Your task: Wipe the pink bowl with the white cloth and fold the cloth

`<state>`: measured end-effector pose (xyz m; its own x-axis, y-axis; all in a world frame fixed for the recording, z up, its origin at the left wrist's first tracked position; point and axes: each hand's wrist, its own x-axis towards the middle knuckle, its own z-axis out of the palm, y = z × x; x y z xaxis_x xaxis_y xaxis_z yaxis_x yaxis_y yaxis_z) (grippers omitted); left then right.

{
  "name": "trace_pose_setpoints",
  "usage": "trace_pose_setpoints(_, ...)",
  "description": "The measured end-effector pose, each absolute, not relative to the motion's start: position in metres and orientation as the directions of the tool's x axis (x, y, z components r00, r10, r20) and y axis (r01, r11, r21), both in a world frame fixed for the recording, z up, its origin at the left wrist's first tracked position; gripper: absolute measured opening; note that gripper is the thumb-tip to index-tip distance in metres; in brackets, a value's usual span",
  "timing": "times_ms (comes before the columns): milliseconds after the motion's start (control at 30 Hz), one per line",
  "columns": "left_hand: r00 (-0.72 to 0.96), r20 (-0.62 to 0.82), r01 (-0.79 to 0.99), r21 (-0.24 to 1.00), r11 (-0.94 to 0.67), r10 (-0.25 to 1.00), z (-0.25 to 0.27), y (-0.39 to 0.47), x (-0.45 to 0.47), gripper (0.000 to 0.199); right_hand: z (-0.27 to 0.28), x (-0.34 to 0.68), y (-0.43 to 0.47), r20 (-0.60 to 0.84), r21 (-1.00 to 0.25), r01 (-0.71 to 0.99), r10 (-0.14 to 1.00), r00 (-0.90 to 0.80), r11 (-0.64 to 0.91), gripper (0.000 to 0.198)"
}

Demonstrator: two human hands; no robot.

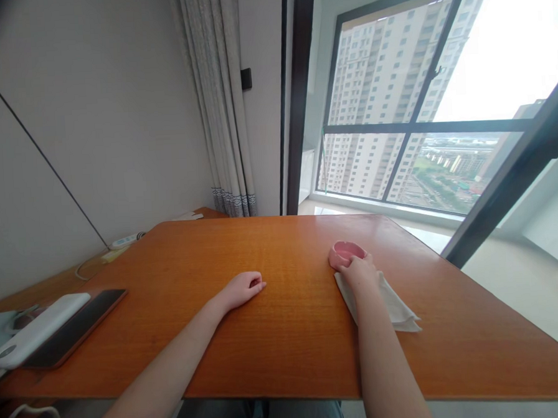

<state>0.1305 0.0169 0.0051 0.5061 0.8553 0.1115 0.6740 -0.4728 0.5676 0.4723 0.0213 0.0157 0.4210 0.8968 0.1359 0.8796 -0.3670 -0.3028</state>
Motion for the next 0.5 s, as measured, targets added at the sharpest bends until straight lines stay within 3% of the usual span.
trace_pose_setpoints(100, 0.502, 0.117, 0.674, 0.569, -0.472, 0.857, 0.006, 0.016, 0.130, 0.032, 0.017, 0.468, 0.022, 0.141, -0.306, 0.867, 0.882, 0.449, -0.393, 0.040)
trace_pose_setpoints(200, 0.508, 0.130, 0.672, 0.558, -0.486, 0.851, 0.006, 0.016, 0.131, 0.030, 0.016, 0.460, 0.024, 0.227, -0.369, 0.880, 0.889, 0.397, -0.299, 0.035)
trace_pose_setpoints(300, 0.511, 0.183, 0.652, 0.553, -0.518, 0.840, 0.004, 0.015, 0.132, 0.025, 0.013, 0.438, 0.028, 0.360, -0.429, 0.899, 0.895, 0.263, -0.092, 0.028)
trace_pose_setpoints(400, 0.481, 0.341, 0.598, 0.546, -0.587, 0.808, 0.004, 0.014, 0.134, 0.021, 0.008, 0.402, 0.030, 0.460, -0.457, 0.876, 0.884, 0.084, 0.155, 0.021)
trace_pose_setpoints(500, 0.448, 0.462, 0.596, 0.484, -0.640, 0.766, 0.010, 0.011, 0.133, 0.054, 0.003, 0.364, 0.025, 0.480, -0.484, 0.793, 0.870, -0.114, 0.371, 0.014)
